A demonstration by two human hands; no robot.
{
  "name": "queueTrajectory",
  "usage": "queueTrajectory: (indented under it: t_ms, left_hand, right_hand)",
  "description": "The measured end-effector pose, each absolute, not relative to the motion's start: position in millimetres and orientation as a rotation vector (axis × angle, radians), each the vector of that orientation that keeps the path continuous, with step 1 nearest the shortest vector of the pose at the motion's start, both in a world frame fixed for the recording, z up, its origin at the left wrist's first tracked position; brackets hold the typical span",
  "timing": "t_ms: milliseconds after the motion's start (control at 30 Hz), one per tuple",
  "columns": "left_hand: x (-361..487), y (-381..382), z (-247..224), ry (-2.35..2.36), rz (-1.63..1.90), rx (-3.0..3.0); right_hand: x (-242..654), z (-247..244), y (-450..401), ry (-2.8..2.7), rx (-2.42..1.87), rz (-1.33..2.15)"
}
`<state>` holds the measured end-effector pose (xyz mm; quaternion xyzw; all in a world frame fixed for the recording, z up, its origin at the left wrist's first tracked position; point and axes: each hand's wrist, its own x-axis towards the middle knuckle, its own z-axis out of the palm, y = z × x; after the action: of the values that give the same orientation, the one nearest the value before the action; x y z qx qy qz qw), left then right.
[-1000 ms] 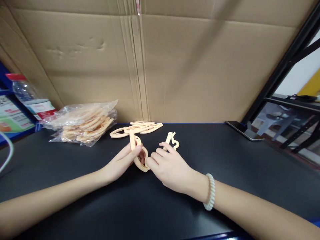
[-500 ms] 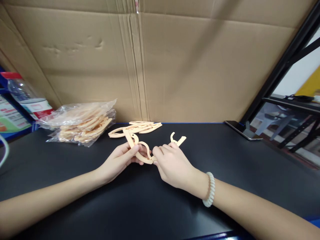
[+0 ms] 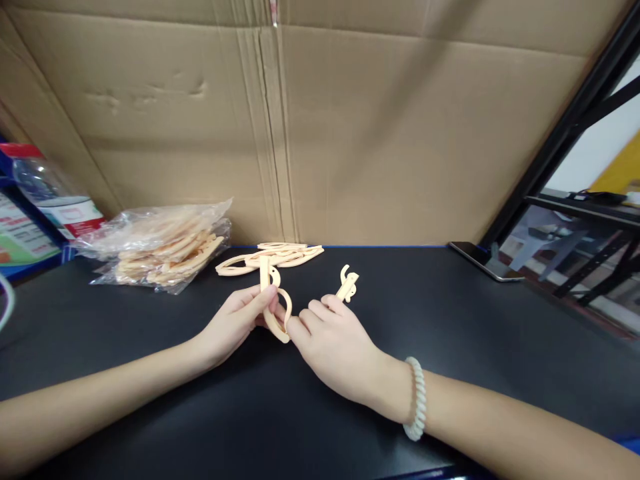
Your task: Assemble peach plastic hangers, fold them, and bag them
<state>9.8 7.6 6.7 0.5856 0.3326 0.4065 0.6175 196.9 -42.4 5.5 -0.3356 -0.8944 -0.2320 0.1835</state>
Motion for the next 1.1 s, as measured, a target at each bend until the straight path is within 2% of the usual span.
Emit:
queueTrajectory:
  t_ms: [367, 600, 1100]
  left_hand:
    - [9, 9, 7, 0.867, 0.963, 1.268]
    - [8, 11, 7, 0.811, 1.028, 1.197]
    - [8, 11, 7, 0.824, 1.017, 1.167]
  right_hand:
    - [201, 13, -41, -2.512, -0.732, -0.808]
    - [223, 14, -18, -2.504, -0.903, -0.526]
    - [230, 0, -4, -2.523, -1.117, -0.281]
